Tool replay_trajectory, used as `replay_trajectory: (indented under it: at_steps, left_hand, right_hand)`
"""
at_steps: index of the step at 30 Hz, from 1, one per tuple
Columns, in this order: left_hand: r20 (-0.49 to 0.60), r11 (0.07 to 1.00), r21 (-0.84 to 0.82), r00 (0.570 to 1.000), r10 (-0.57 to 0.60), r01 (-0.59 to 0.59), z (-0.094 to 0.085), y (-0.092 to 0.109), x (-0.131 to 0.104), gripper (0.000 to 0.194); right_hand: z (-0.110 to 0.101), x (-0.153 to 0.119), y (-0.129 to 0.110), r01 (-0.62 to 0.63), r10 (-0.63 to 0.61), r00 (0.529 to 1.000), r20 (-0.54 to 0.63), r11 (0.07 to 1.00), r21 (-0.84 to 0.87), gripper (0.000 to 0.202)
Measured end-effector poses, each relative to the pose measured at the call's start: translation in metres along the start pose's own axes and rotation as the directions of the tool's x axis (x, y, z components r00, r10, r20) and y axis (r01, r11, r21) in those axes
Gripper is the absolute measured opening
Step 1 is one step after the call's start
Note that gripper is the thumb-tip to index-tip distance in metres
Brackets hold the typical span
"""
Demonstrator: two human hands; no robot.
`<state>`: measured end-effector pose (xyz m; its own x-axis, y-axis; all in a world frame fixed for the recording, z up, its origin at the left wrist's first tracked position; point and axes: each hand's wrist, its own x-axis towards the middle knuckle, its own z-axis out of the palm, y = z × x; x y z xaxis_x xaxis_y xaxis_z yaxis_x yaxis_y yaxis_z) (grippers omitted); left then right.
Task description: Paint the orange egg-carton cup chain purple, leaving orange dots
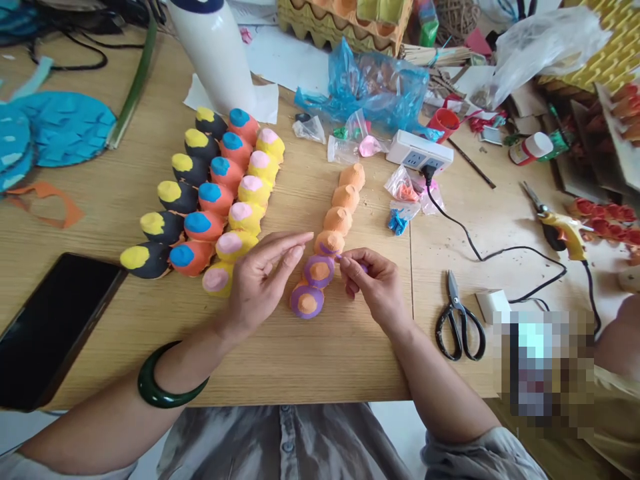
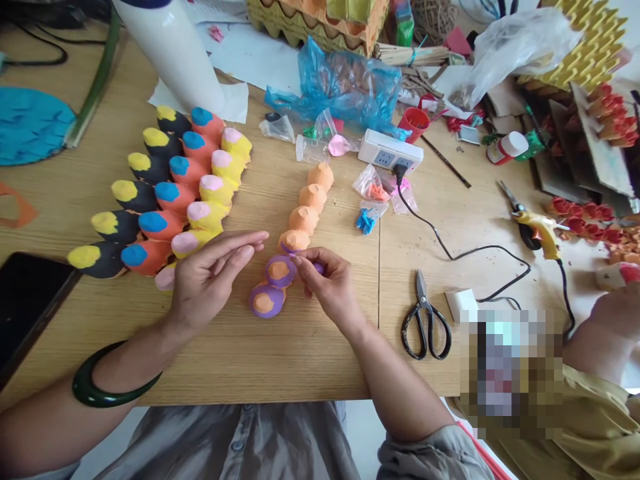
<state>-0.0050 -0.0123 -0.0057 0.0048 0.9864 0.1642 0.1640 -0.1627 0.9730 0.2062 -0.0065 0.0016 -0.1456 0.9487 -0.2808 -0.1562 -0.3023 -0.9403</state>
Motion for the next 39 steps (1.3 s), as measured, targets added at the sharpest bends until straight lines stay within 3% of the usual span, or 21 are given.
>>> replay_trajectory:
  at_steps: [4,9,13,17,19,23,25,28,30,32,35,39]
  left_hand:
    - [0.115,0.953,-0.04,0.949,-0.293,0.299,0.002,-0.011,0.01,0.057]
    - [0.245,0.88,-0.084,0.865,-0.437,0.468,0.006,-0.002,0.024,0.085]
    - [0.24,0.774,-0.215,0.801,-0.549,0.595,0.008,0.015,0.031,0.083]
    - [0.33,0.647,-0.365,0.743,-0.582,0.669,0.015,0.018,0.027,0.06]
    - [0.357,0.627,-0.398,0.743,-0.566,0.67,0.019,0.015,0.022,0.059]
    - [0.24,0.749,-0.346,0.825,-0.512,0.566,0.019,0.009,0.012,0.085]
    - [0.221,0.835,-0.257,0.871,-0.439,0.486,0.016,0.01,0.01,0.088]
    - [0.234,0.914,-0.159,0.913,-0.333,0.374,0.013,0.014,0.007,0.078]
    - [0.248,0.931,-0.138,0.922,-0.299,0.339,0.012,0.017,0.006,0.072]
    - [0.264,0.933,-0.133,0.92,-0.292,0.334,0.013,0.02,0.006,0.069]
    - [0.273,0.932,-0.116,0.913,-0.303,0.344,0.013,0.022,0.006,0.065]
    - [0.284,0.935,-0.101,0.91,-0.301,0.341,0.011,0.024,0.007,0.061]
  right_hand:
    - [-0.008,0.015,0.009,0.066,-0.071,0.992,-0.104,0.997,-0.05,0.055]
    - [-0.014,0.022,0.013,0.063,-0.059,0.995,-0.086,0.997,0.051,0.056]
    - [-0.016,0.022,0.013,0.068,-0.06,0.996,-0.072,0.991,0.118,0.05]
    - [-0.017,0.022,0.015,0.068,-0.065,0.998,-0.028,0.988,0.137,0.047]
    - [-0.017,0.021,0.016,0.064,-0.063,0.998,-0.008,0.992,0.113,0.048]
    - [-0.017,0.012,0.011,0.189,-0.19,0.982,0.008,0.974,-0.123,0.039]
    - [-0.018,0.006,0.005,0.353,-0.352,0.933,0.068,0.866,-0.354,0.023]
    - [-0.02,0.0,-0.003,0.604,-0.568,0.781,0.259,0.585,-0.541,0.011]
    - [-0.023,0.0,-0.006,0.7,-0.629,0.684,0.37,0.423,-0.575,0.016]
    - [-0.026,0.002,-0.008,0.745,-0.644,0.617,0.451,0.294,-0.599,0.021]
    - [-0.03,0.003,-0.007,0.761,-0.629,0.569,0.53,0.158,-0.63,0.027]
    - [-0.032,0.001,-0.006,0.735,-0.589,0.583,0.56,0.087,-0.673,0.03]
